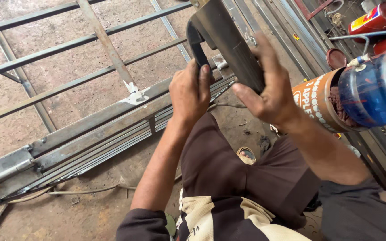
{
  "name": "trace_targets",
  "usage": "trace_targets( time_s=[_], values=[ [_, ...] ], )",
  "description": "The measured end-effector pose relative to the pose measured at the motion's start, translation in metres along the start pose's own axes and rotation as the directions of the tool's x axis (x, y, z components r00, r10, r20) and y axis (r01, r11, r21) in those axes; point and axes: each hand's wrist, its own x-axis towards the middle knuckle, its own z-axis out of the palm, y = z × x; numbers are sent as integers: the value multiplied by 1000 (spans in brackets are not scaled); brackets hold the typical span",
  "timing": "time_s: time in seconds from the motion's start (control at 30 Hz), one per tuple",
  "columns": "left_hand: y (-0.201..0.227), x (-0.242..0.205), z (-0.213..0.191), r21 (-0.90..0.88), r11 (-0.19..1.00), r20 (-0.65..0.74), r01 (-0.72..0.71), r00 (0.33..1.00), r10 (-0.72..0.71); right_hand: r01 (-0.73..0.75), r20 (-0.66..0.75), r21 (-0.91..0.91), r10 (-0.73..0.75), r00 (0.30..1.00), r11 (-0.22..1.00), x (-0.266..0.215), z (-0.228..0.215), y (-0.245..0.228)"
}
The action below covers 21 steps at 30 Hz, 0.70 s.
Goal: The person welds a metal frame using a welding torch, positioning a metal piece and creating sparks. They adjust the frame and continue welding different sections.
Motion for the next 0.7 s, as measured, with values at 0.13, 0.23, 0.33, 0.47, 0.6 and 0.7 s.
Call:
trace_targets(
  time_s=[0.13,0.23,0.33,0.47,0.6,0.7],
  values=[
    [-9,-4,12,197,962,-31,-191,979,200,-1,198,-200,41,979,980,33,-5,8],
    [-15,-4,8,235,945,-168,-228,948,271,-51,157,-114,69,985,992,56,-2,26],
    [-20,-9,8,-113,993,-335,-20,942,-19,-33,72,-213,50,996,976,76,-6,59],
    [-24,-7,11,-90,989,-387,-117,919,74,-111,24,-267,121,992,957,87,-14,90],
    [-26,-15,13,-53,990,-385,-133,917,102,-169,70,-288,196,978,943,81,-5,111],
    [-26,-12,16,-84,988,-388,-128,918,86,-115,143,-247,153,978,962,81,-12,112]
  ],
)
